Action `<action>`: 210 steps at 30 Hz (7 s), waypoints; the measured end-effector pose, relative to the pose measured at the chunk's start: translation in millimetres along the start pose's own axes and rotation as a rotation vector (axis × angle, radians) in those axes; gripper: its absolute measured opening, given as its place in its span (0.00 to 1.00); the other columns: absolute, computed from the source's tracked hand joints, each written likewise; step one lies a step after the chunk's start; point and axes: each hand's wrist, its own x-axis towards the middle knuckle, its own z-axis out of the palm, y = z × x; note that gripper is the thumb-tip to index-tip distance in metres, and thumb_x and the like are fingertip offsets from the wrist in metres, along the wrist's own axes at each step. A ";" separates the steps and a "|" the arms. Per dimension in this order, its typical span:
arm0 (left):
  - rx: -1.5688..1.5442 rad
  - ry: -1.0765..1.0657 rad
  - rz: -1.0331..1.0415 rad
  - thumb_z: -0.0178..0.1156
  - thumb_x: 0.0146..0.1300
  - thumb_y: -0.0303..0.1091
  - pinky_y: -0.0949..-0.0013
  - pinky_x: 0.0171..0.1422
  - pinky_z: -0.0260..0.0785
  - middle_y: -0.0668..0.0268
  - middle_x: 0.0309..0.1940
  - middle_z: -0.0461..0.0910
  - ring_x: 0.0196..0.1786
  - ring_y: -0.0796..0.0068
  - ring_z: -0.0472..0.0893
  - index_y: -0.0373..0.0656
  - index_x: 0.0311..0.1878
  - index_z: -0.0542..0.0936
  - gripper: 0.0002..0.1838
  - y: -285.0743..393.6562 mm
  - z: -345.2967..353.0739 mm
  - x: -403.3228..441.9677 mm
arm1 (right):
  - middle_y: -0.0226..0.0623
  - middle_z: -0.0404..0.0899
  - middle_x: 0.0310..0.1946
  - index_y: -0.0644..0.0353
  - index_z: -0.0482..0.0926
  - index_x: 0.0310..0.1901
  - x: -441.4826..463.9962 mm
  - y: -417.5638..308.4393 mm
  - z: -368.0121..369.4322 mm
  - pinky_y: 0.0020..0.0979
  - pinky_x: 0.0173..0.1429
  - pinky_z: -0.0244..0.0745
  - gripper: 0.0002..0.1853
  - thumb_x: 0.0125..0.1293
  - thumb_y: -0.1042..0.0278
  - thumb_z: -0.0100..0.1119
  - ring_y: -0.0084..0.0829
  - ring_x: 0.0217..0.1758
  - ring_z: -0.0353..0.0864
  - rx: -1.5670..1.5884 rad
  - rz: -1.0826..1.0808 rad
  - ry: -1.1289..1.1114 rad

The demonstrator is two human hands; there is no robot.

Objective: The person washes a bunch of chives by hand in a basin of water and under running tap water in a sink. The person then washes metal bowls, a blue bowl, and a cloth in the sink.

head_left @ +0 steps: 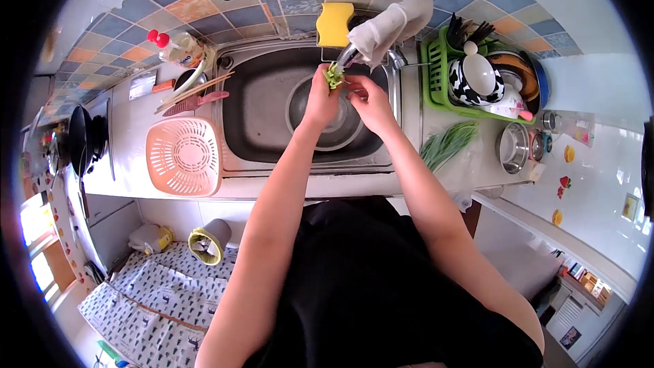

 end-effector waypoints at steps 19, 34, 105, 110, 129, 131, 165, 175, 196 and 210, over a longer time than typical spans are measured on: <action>0.087 0.122 -0.303 0.54 0.68 0.27 0.69 0.54 0.66 0.61 0.46 0.76 0.48 0.73 0.74 0.41 0.57 0.68 0.16 -127.4 36.7 -50.2 | 0.36 0.81 0.36 0.61 0.76 0.46 -43.6 51.6 -13.3 0.27 0.46 0.76 0.11 0.61 0.79 0.55 0.27 0.39 0.81 0.018 0.132 0.009; -0.316 0.333 -0.377 0.54 0.68 0.30 0.71 0.58 0.62 0.66 0.47 0.75 0.51 0.75 0.72 0.42 0.50 0.71 0.10 -151.1 29.9 -20.4 | 0.36 0.81 0.33 0.60 0.76 0.45 -41.3 82.9 1.5 0.26 0.44 0.76 0.11 0.61 0.81 0.55 0.27 0.38 0.82 0.073 0.208 -0.008; -0.048 -0.049 -0.258 0.54 0.65 0.23 0.70 0.57 0.65 0.64 0.42 0.78 0.48 0.72 0.76 0.42 0.45 0.70 0.07 1.1 -19.6 -21.4 | 0.38 0.69 0.39 0.70 0.28 0.71 65.9 67.0 -51.3 0.30 0.28 0.78 0.55 0.51 0.79 0.61 0.31 0.33 0.76 0.240 0.327 0.507; -0.113 -0.043 -0.188 0.53 0.66 0.22 0.69 0.59 0.64 0.64 0.48 0.77 0.51 0.73 0.74 0.45 0.44 0.70 0.07 20.0 -40.1 -29.3 | 0.35 0.72 0.41 0.65 0.26 0.71 59.3 67.3 -55.8 0.28 0.30 0.78 0.55 0.54 0.77 0.61 0.28 0.37 0.76 0.181 0.390 0.380; -0.349 0.082 -0.232 0.53 0.69 0.27 0.72 0.58 0.65 0.66 0.48 0.77 0.51 0.79 0.74 0.43 0.48 0.71 0.06 188.4 -87.3 -37.2 | 0.45 0.71 0.57 0.57 0.64 0.63 -4.7 -84.7 27.7 0.39 0.64 0.64 0.39 0.50 0.57 0.71 0.43 0.61 0.71 0.094 -0.506 -0.313; -0.395 0.087 -0.208 0.54 0.69 0.28 0.72 0.57 0.66 0.66 0.48 0.77 0.51 0.78 0.74 0.42 0.49 0.71 0.07 193.9 -88.6 -38.0 | 0.45 0.75 0.52 0.59 0.67 0.60 -3.7 -93.9 24.2 0.37 0.59 0.67 0.33 0.55 0.58 0.68 0.42 0.56 0.74 0.047 -0.340 -0.405; -0.101 0.055 -0.301 0.60 0.48 0.20 0.57 0.73 0.50 0.55 0.67 0.63 0.73 0.64 0.58 0.52 0.69 0.59 0.42 114.2 -162.9 -66.7 | 0.39 0.82 0.28 0.61 0.79 0.35 35.6 -124.2 47.1 0.32 0.36 0.76 0.11 0.49 0.71 0.66 0.32 0.30 0.82 -0.071 -0.148 -0.377; -0.251 0.157 -0.343 0.53 0.53 0.16 0.67 0.67 0.60 0.58 0.63 0.68 0.68 0.66 0.66 0.46 0.66 0.67 0.33 61.2 -189.3 -79.2 | 0.31 0.79 0.29 0.59 0.77 0.41 16.5 -174.0 20.0 0.26 0.38 0.76 0.10 0.60 0.66 0.65 0.23 0.32 0.80 0.318 -0.152 -0.262; -0.226 0.213 -0.575 0.49 0.53 0.15 0.66 0.63 0.64 0.59 0.58 0.72 0.63 0.65 0.69 0.41 0.64 0.67 0.31 18.9 -154.8 -99.3 | 0.48 0.82 0.33 0.65 0.78 0.38 8.3 -89.3 46.5 0.41 0.42 0.77 0.16 0.49 0.66 0.67 0.46 0.34 0.84 -0.095 0.056 -0.165; -0.362 -0.140 -0.625 0.63 0.61 0.34 0.63 0.71 0.55 0.59 0.64 0.68 0.68 0.64 0.64 0.41 0.68 0.64 0.32 33.6 -124.3 -125.0 | 0.47 0.82 0.31 0.64 0.78 0.42 -14.7 -52.6 55.3 0.37 0.38 0.78 0.17 0.51 0.68 0.66 0.40 0.31 0.84 -0.291 0.211 -0.162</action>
